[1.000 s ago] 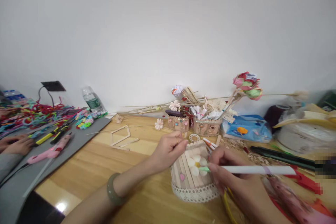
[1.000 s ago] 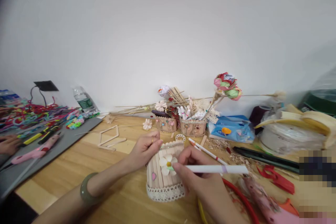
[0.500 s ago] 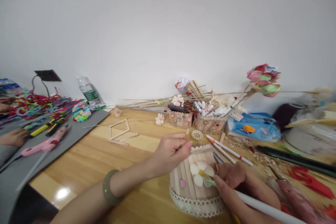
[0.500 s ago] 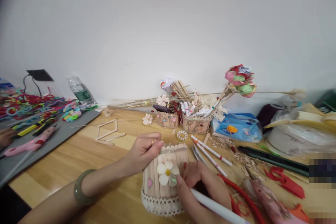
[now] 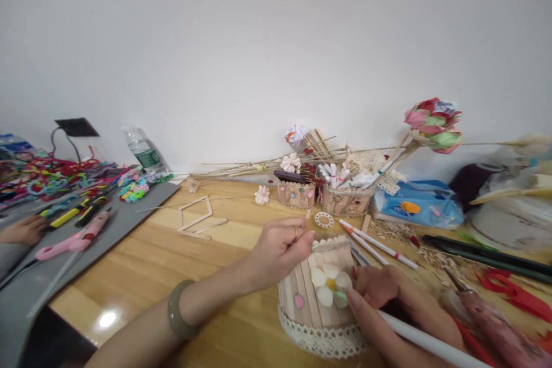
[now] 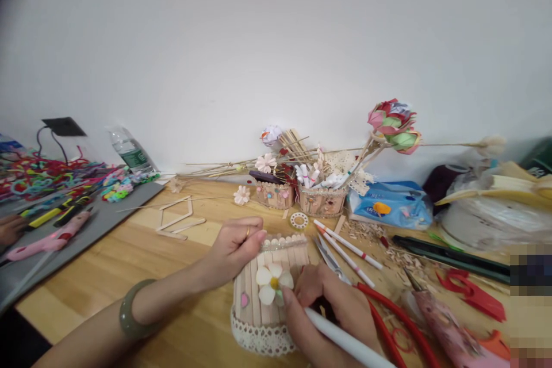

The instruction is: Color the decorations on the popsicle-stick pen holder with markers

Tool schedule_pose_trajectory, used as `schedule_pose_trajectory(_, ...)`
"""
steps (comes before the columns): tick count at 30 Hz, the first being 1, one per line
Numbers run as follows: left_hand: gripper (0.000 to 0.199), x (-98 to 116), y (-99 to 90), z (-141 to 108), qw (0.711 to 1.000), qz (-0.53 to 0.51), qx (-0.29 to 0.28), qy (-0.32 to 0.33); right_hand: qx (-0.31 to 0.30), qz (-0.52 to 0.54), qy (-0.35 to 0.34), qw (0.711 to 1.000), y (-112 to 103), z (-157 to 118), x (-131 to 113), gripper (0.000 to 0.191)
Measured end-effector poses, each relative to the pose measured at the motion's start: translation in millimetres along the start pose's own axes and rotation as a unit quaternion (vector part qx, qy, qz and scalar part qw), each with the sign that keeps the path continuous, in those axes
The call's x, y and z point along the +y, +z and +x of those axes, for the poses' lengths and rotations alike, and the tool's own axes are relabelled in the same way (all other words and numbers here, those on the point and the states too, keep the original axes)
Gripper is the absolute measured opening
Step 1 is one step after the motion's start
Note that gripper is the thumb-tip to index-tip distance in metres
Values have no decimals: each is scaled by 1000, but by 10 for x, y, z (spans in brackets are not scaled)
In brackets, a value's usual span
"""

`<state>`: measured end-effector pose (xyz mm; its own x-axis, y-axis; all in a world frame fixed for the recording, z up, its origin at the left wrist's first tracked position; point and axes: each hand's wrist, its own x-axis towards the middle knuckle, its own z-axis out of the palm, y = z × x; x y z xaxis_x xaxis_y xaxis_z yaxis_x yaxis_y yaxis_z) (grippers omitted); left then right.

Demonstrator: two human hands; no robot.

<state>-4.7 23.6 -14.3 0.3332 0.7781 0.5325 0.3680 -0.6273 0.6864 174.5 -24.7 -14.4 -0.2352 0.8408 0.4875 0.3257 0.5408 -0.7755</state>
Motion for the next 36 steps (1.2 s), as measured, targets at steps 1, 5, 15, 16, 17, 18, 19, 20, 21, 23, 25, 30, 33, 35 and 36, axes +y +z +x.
schedule_pose_trajectory(1, 43, -2, 1, -2, 1000, -1, -1, 0, 1, -1, 0, 1000, 1, 12, -3, 22)
schedule_pose_trajectory(5, 43, -2, 8, -4, 1000, -4, 0, 4, 3, -9, -1, 1000, 11, 17, 8, 24)
schedule_pose_trajectory(15, 42, -18, 14, -16, 1000, -6, 1, -3, -1, 38, 20, 999, 16, -6, 21, 26)
schedule_pose_trajectory(16, 42, -20, 15, -18, 1000, -3, -1, -7, 2, 37, 20, 999, 23, -3, 10, 26)
schedule_pose_trajectory(17, 42, -22, 16, -20, 1000, 1, -3, -10, 10, 35, 22, 999, 29, 0, -3, 26)
schedule_pose_trajectory(18, 42, -24, 16, -21, 1000, 6, -3, -11, 27, 33, 23, 999, 32, 3, -18, 25)
schedule_pose_trajectory(19, 42, -24, 15, -22, 1000, 9, -2, -9, 45, 32, 28, 998, 32, 9, -34, 25)
schedule_pose_trajectory(20, 42, -24, 14, -23, 1000, 12, -1, -6, 49, 38, 35, 997, 26, 17, -51, 25)
schedule_pose_trajectory(21, 42, -23, 13, -23, 1000, 12, -1, -4, 41, 48, 44, 997, 16, 29, -67, 26)
schedule_pose_trajectory(23, 42, -18, 10, -25, 1000, 10, -1, -4, 1, 71, 66, 995, -9, 56, -95, 28)
schedule_pose_trajectory(25, 43, -14, 10, -28, 1000, 10, -1, -5, -32, 85, 80, 993, -25, 75, -111, 31)
schedule_pose_trajectory(30, 44, -11, 14, -27, 1000, 13, 1, -5, 42, 92, 48, 994, 17, 41, -111, 30)
schedule_pose_trajectory(33, 44, -9, 16, -22, 1000, 8, 3, -8, 45, 64, 31, 996, 31, 28, -115, 26)
schedule_pose_trajectory(35, 45, -5, 16, -20, 1000, 10, 7, -11, 36, 48, 34, 998, 37, 31, -119, 24)
schedule_pose_trajectory(36, 45, -3, 15, -20, 1000, 11, 7, -12, 44, 50, 36, 997, 46, 30, -117, 25)
